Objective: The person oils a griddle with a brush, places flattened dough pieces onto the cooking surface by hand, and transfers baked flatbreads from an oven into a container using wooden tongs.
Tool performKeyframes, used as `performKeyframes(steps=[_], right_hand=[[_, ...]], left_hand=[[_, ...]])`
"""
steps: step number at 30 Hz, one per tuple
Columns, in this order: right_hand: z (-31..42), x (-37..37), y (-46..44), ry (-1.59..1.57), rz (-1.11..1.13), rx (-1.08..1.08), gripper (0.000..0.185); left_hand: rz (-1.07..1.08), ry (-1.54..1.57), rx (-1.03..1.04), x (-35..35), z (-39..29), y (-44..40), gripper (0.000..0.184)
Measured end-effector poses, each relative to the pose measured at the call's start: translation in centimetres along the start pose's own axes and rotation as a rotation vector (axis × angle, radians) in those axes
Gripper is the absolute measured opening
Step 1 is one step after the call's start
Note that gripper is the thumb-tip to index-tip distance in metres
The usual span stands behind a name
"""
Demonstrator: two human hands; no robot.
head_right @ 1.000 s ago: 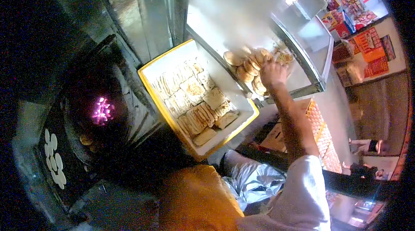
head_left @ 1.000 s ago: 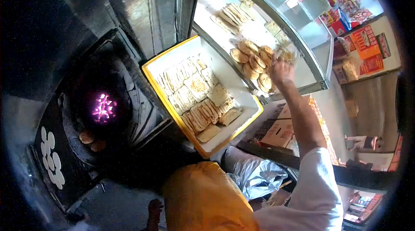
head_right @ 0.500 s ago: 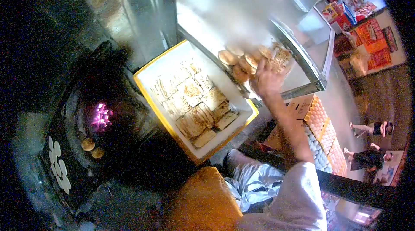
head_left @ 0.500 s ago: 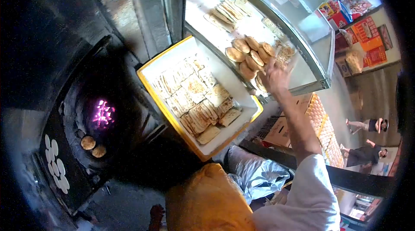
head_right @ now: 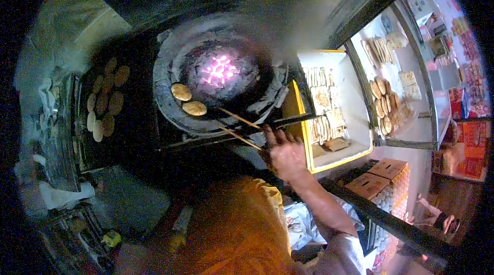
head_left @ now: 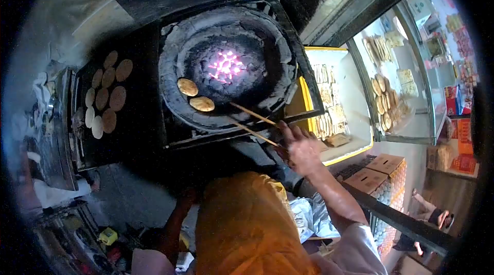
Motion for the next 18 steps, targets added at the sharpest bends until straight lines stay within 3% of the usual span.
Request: performKeyframes(steps=[1, 3, 5, 9, 12, 16, 18], right_hand=[[1.4, 0.6, -1.7, 0.129, -0.024, -0.083, 0.067], [3.7, 1.5, -5.8, 0.332, 0.147, -0.035, 0.068], [8.1, -2.7, -10.4, 0.396, 0.549, 0.057, 0.064], [9.3, 0.6, -15.9, 0.474, 0.384, -0.074, 0.046], [9.9, 3.7, -18.1, 0.433, 0.248, -0.143, 0.041], [10.1, 6.3, -18.3, 0.396, 0.230, -0.215, 0.036], [8.9, 8.3, -17.6, 0.365, 0.228, -0.254, 0.032]], left_hand=[[-0.002, 0.053, -0.004, -1.4, 1.0, 0.1, 0.037], [-0.006, 0.200, -0.025, -3.8, 4.4, 0.9, 0.037], [-0.015, 0.368, -0.048, -5.2, 8.6, 2.4, 0.037], [-0.065, 0.646, -0.091, -5.0, 15.1, 5.6, 0.036], [-0.166, 0.548, -0.233, -3.1, 7.1, 9.3, 0.035], [-0.211, 0.513, -0.284, -2.2, 8.0, 9.5, 0.034], [-0.123, 0.544, -0.211, -2.7, 9.4, 9.1, 0.033]])
Point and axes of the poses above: each hand's wrist, its own y-axis away from the middle knuckle, its own x-axis out of the palm, z = x × y, the point moved 1 cm from there along -y, towards the middle knuckle, and after that the axes turned 11 degrees about -y, right-handed, at the moved point
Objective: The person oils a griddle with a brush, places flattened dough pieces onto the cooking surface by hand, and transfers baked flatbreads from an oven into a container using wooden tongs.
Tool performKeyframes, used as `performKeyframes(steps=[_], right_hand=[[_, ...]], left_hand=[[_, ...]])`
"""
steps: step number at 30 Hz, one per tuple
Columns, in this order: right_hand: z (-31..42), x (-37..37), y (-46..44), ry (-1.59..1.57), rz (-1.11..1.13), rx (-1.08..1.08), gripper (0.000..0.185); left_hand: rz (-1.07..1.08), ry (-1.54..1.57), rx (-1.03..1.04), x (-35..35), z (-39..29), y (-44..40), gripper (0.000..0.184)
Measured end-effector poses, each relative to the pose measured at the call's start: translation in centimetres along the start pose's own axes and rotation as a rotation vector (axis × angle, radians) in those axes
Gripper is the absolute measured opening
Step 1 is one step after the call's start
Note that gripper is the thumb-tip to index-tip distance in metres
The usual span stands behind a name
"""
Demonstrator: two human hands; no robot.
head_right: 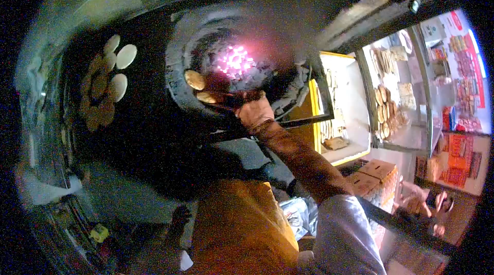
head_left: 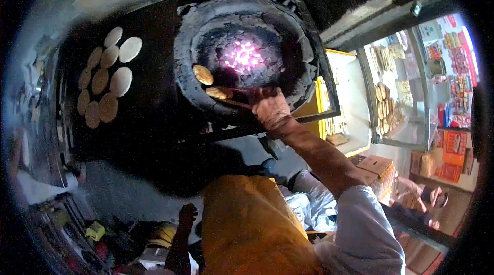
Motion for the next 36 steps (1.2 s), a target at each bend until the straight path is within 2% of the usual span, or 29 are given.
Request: performKeyframes(steps=[2, 4, 6, 7, 9, 10, 11, 12, 13, 15, 17, 18, 21, 23, 25, 26, 29, 31, 34, 35, 36], right_hand=[[-1.2, 2.5, 0.5, -0.100, 0.027, -0.052, 0.030], [-1.1, 0.5, 3.5, 0.001, -0.014, -0.022, 0.032], [-2.2, -1.8, 8.2, 0.068, -0.321, 0.007, 0.044], [-3.4, -1.8, 10.5, 0.066, -0.408, 0.025, 0.062], [-5.7, -4.3, 16.2, -0.034, -0.501, 0.119, 0.066], [-7.5, -4.4, 19.0, -0.016, -0.439, 0.216, 0.071], [-9.8, -2.8, 21.7, 0.026, -0.511, 0.295, 0.074], [-12.4, -2.5, 24.6, 0.012, -0.379, 0.429, 0.072], [-15.0, -1.4, 27.3, -0.044, -0.511, 0.519, 0.060], [-21.5, -0.1, 32.8, 0.076, -0.497, 0.689, 0.055], [-27.9, -0.1, 37.3, -0.049, -0.349, 0.911, 0.059], [-32.0, 1.4, 38.8, 0.053, -0.309, 0.991, 0.059], [-42.5, 4.3, 42.0, 0.007, -0.318, 1.208, 0.046], [-50.3, 8.6, 42.9, 0.122, -0.307, 1.301, 0.041], [-55.7, 9.9, 43.4, 0.039, -0.245, 1.354, 0.038], [-58.1, 10.7, 43.8, -0.091, -0.265, 1.299, 0.037], [-64.2, 14.9, 43.2, 0.188, -0.440, 1.281, 0.032], [-65.9, 17.8, 43.4, 0.275, -0.356, 1.281, 0.030], [-68.6, 23.6, 44.1, 0.215, -0.472, 1.193, 0.030], [-68.1, 24.2, 44.1, 0.105, -0.534, 1.238, 0.034], [-66.5, 21.6, 44.2, 0.085, -0.445, 1.258, 0.041]], left_hand=[[0.003, -0.063, 0.016, -1.2, 0.3, 0.0, 0.034], [0.003, -0.158, 0.057, -1.0, 0.4, -1.2, 0.036], [0.016, -0.236, 0.039, -0.5, -0.8, -3.2, 0.035], [0.026, -0.267, 0.020, -0.1, -1.1, -4.3, 0.035], [0.044, -0.338, -0.011, 1.3, -2.5, -6.7, 0.035], [0.049, -0.376, -0.025, 2.3, -3.1, -7.6, 0.035], [0.056, -0.413, -0.035, 3.4, -3.7, -8.3, 0.035], [0.062, -0.441, -0.039, 4.7, -4.2, -9.1, 0.035], [0.066, -0.471, -0.041, 6.2, -4.7, -9.8, 0.035], [0.067, -0.533, -0.042, 9.1, -5.2, -10.5, 0.035], [0.053, -0.579, -0.043, 12.5, -5.6, -10.4, 0.034], [0.040, -0.599, -0.040, 14.0, -5.3, -10.2, 0.034], [-0.015, -0.657, -0.058, 18.7, -4.3, -8.8, 0.034], [-0.057, -0.700, -0.085, 21.7, -3.1, -7.2, 0.034], [-0.104, -0.740, -0.122, 23.8, -2.0, -5.1, 0.034], [-0.128, -0.755, -0.140, 24.7, -1.4, -4.1, 0.034], [-0.180, -0.784, -0.190, 26.5, -0.3, -2.1, 0.033], [-0.200, -0.799, -0.207, 27.4, -0.3, -1.3, 0.033], [-0.200, -0.819, -0.210, 28.2, -0.9, -1.6, 0.033], [-0.191, -0.822, -0.202, 28.4, -1.0, -2.1, 0.033], [-0.182, -0.825, -0.198, 28.3, -1.3, -2.6, 0.033]])
Point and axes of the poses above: each hand's wrist, its own y-axis away from the middle knuckle, its own x-axis out of the palm, z = x × y, the point moved 1 cm from there along -y, towards the middle knuckle, and after that the axes turned 11 degrees about -y, right-handed, at the moved point
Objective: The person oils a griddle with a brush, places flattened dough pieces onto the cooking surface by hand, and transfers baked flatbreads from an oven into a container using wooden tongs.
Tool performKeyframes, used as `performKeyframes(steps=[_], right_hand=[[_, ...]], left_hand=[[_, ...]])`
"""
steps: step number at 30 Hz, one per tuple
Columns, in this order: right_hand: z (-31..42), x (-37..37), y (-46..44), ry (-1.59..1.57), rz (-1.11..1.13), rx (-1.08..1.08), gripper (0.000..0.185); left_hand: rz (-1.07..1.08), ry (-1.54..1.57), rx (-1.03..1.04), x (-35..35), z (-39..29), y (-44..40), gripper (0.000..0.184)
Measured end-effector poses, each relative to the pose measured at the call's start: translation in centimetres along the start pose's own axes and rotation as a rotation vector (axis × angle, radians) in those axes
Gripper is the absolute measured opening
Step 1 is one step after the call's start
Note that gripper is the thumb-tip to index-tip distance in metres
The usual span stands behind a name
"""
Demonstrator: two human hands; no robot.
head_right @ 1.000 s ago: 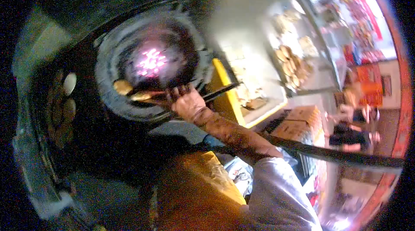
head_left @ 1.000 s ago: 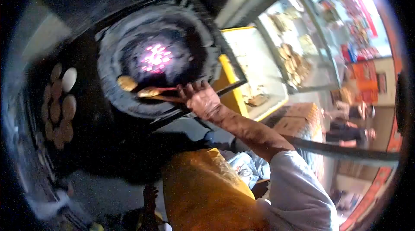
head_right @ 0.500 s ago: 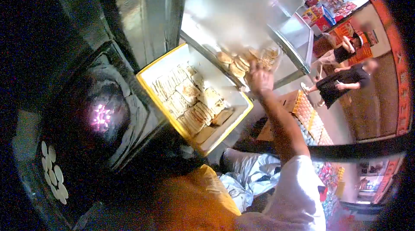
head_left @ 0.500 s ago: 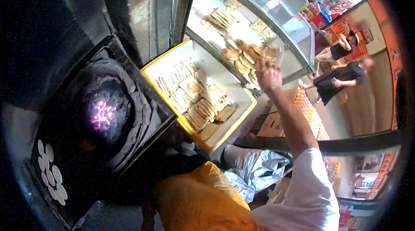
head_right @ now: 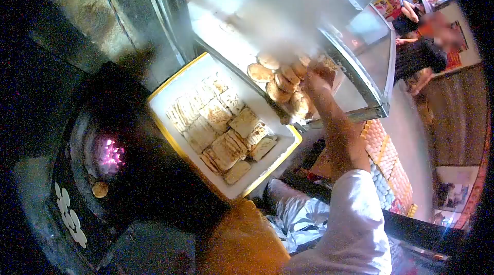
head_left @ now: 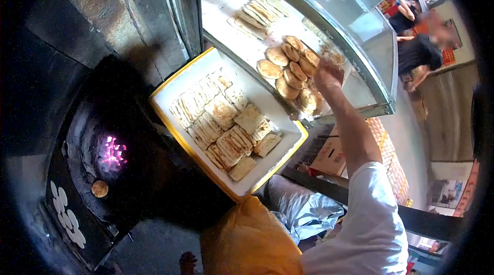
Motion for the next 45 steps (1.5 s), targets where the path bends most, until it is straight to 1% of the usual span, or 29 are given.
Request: performKeyframes(steps=[2, 4, 5, 6, 7, 8, 11, 13, 15, 17, 20, 21, 24, 26, 28, 30, 31, 32, 33, 34, 35, 36, 37, 38, 39, 41, 43, 44, 45], right_hand=[[3.1, -7.5, 1.8, 0.037, 0.066, 0.012, 0.050], [5.8, -11.9, 4.5, -0.178, 0.228, 0.048, 0.064], [6.8, -12.0, 6.7, -0.256, 0.057, -0.103, 0.070], [9.1, -13.1, 9.1, -0.304, 0.088, -0.118, 0.073], [12.8, -17.8, 12.1, -0.410, 0.132, -0.173, 0.075], [15.5, -19.2, 15.3, -0.535, 0.000, -0.372, 0.074], [24.9, -24.0, 25.1, -0.759, 0.069, -0.588, 0.084], [30.5, -25.3, 29.9, -0.648, 0.288, -0.645, 0.076], [34.9, -24.7, 32.6, -0.616, 0.435, -0.589, 0.073], [39.4, -27.8, 33.7, -0.587, 0.284, -0.762, 0.075], [48.4, -30.2, 35.3, -0.422, 0.243, -1.047, 0.076], [51.7, -30.9, 35.8, -0.341, 0.311, -1.111, 0.074], [62.5, -33.1, 36.7, 0.033, 0.863, -1.028, 0.069], [66.7, -32.2, 38.2, 0.041, 0.913, -1.025, 0.067], [70.0, -28.1, 39.9, -0.064, 0.692, -1.027, 0.055], [73.0, -26.5, 40.7, -0.067, 0.643, -1.050, 0.044], [74.0, -26.4, 40.8, -0.036, 0.660, -1.072, 0.038], [74.0, -26.5, 40.8, -0.177, 0.623, -1.084, 0.030], [74.1, -26.8, 40.7, -0.315, 0.585, -1.102, 0.030], [74.6, -25.4, 40.7, -0.341, 0.655, -1.051, 0.026], [74.1, -25.1, 40.2, -0.339, 0.617, -1.069, 0.024], [73.2, -25.5, 39.8, -0.283, 0.480, -1.134, 0.022], [71.8, -25.9, 39.4, -0.243, 0.332, -1.166, 0.020], [70.0, -26.6, 39.1, -0.238, 0.211, -1.155, 0.019], [67.6, -27.7, 38.8, -0.194, 0.208, -1.076, 0.019], [62.0, -29.4, 37.6, -0.357, 0.047, -1.003, 0.043], [54.6, -31.0, 35.8, -0.568, 0.184, -0.843, 0.056], [50.3, -32.5, 34.8, -0.485, 0.297, -0.759, 0.057], [45.9, -32.3, 34.0, -0.468, 0.282, -0.674, 0.061]], left_hand=[[0.015, -0.003, 0.044, -0.4, -0.5, -1.1, 0.033], [0.037, 0.008, 0.107, -0.9, -1.4, -2.2, 0.032], [0.055, 0.013, 0.148, -1.4, -1.6, -2.8, 0.032], [0.068, 0.021, 0.194, -2.0, -1.9, -3.6, 0.032], [0.083, 0.028, 0.244, -2.7, -1.6, -4.2, 0.032], [0.095, 0.039, 0.301, -3.5, -1.4, -4.8, 0.032], [0.096, 0.090, 0.410, -7.2, 0.3, -5.6, 0.032], [0.083, 0.149, 0.430, -10.1, 1.6, -6.2, 0.032], [0.070, 0.225, 0.420, -13.2, 3.7, -7.1, 0.031], [0.055, 0.331, 0.389, -15.6, 6.6, -7.7, 0.031], [0.040, 0.510, 0.312, -18.0, 13.5, -8.7, 0.031], [0.037, 0.578, 0.285, -18.2, 16.2, -9.2, 0.031], [0.027, 0.759, 0.233, -17.5, 23.4, -11.0, 0.031], [0.055, 0.814, 0.211, -17.2, 23.8, -8.9, 0.030], [0.107, 0.807, 0.184, -18.2, 20.2, -2.9, 0.029], [0.110, 0.934, 0.179, -16.2, 23.6, -4.2, 0.030], [0.113, 1.057, 0.185, -14.8, 26.0, -5.5, 0.030], [0.260, 1.208, 0.358, -13.9, 28.1, -6.9, 0.031], [0.266, 1.202, 0.362, -14.1, 28.2, -6.7, 0.031], [0.152, 0.902, 0.380, -14.8, 27.6, -6.0, 0.032], [0.046, 0.595, 0.403, -15.7, 26.5, -5.1, 0.034], [0.076, 0.788, 0.064, -16.9, 23.2, -2.7, 0.031], [0.119, 0.744, 0.084, -17.6, 22.5, -3.6, 0.031], [0.123, 0.735, -0.107, -17.8, 23.6, -5.9, 0.029], [0.122, 0.707, -0.292, -17.8, 22.8, -8.2, 0.028], [0.052, 0.455, -0.084, -18.8, 17.0, -6.1, 0.029], [0.071, 0.365, -0.012, -19.0, 13.9, -8.0, 0.029], [0.086, 0.340, 0.018, -18.8, 12.6, -9.3, 0.029], [0.103, 0.307, 0.046, -18.5, 11.0, -10.1, 0.029]])
Point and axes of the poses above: each hand's wrist, its own y-axis away from the middle knuckle, its own x-axis out of the palm, z = x × y, the point moved 1 cm from there along -y, towards the middle knuckle, and after that the axes turned 11 degrees about -y, right-handed, at the moved point
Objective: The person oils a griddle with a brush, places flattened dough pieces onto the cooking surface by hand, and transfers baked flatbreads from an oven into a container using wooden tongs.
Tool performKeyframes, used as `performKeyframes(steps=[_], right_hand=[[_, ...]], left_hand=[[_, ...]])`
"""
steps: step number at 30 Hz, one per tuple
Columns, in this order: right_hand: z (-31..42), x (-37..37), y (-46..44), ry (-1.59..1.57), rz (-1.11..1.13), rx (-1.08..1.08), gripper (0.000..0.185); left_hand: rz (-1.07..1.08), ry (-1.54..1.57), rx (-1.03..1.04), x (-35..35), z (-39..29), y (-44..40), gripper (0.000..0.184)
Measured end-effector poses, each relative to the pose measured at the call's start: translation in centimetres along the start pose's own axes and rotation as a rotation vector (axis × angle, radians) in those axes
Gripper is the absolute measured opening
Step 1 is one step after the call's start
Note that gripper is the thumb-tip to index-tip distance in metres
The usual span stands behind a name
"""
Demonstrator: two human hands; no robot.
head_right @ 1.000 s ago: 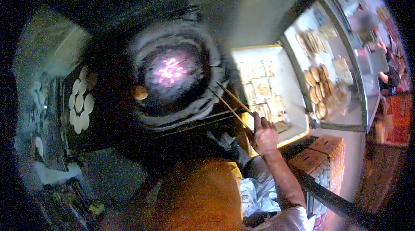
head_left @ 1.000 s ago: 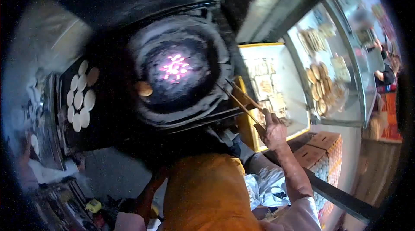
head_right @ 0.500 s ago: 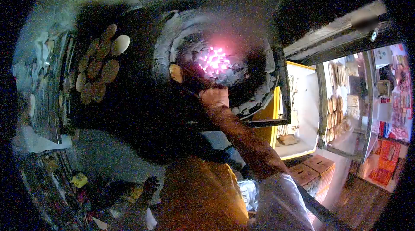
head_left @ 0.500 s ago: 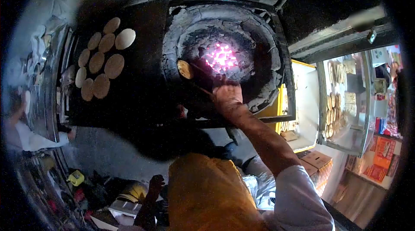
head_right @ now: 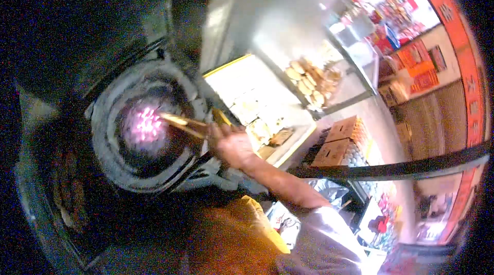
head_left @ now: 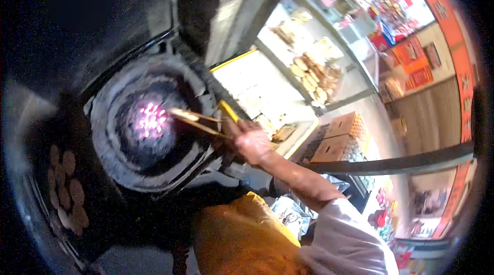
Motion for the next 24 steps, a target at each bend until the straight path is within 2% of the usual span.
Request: performKeyframes(steps=[3, 6, 7, 8, 11, 18, 22, 24], right_hand=[[-12.2, -3.4, 6.1, 0.105, -0.057, 0.256, 0.072], [-24.6, -6.2, 10.8, 0.377, -0.097, 0.400, 0.062], [-28.0, -7.3, 11.8, 0.464, -0.035, 0.470, 0.061], [-30.2, -8.8, 12.2, 0.433, -0.081, 0.534, 0.058], [-38.5, -9.3, 12.5, 0.482, -0.094, 0.550, 0.051], [-48.7, -6.7, 7.6, 0.475, -0.208, 0.503, 0.051], [-49.4, -5.1, 8.1, 0.507, -0.249, 0.511, 0.059], [-46.7, -6.7, 10.4, 0.385, -0.238, 0.598, 0.057]], left_hand=[[0.037, -0.095, 0.063, 3.3, -4.4, -1.9, 0.029], [0.046, -0.203, 0.109, 8.1, -9.3, -1.5, 0.029], [0.044, -0.238, 0.124, 10.1, -10.7, -1.1, 0.029], [0.043, -0.270, 0.137, 11.9, -11.9, -0.5, 0.029], [0.036, -0.356, 0.166, 17.2, -15.1, 1.1, 0.029], [-0.012, -0.474, 0.180, 24.3, -17.3, 5.9, 0.029], [-0.035, -0.502, 0.164, 24.6, -16.6, 7.6, 0.029], [-0.034, -0.521, 0.154, 24.0, -15.5, 8.1, 0.029]])
Point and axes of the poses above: each hand's wrist, its own y-axis away from the middle knuckle, its own x-axis out of the palm, z = x × y, the point moved 1 cm from there along -y, towards the middle knuckle, and after that the axes turned 11 degrees about -y, right-handed, at the moved point
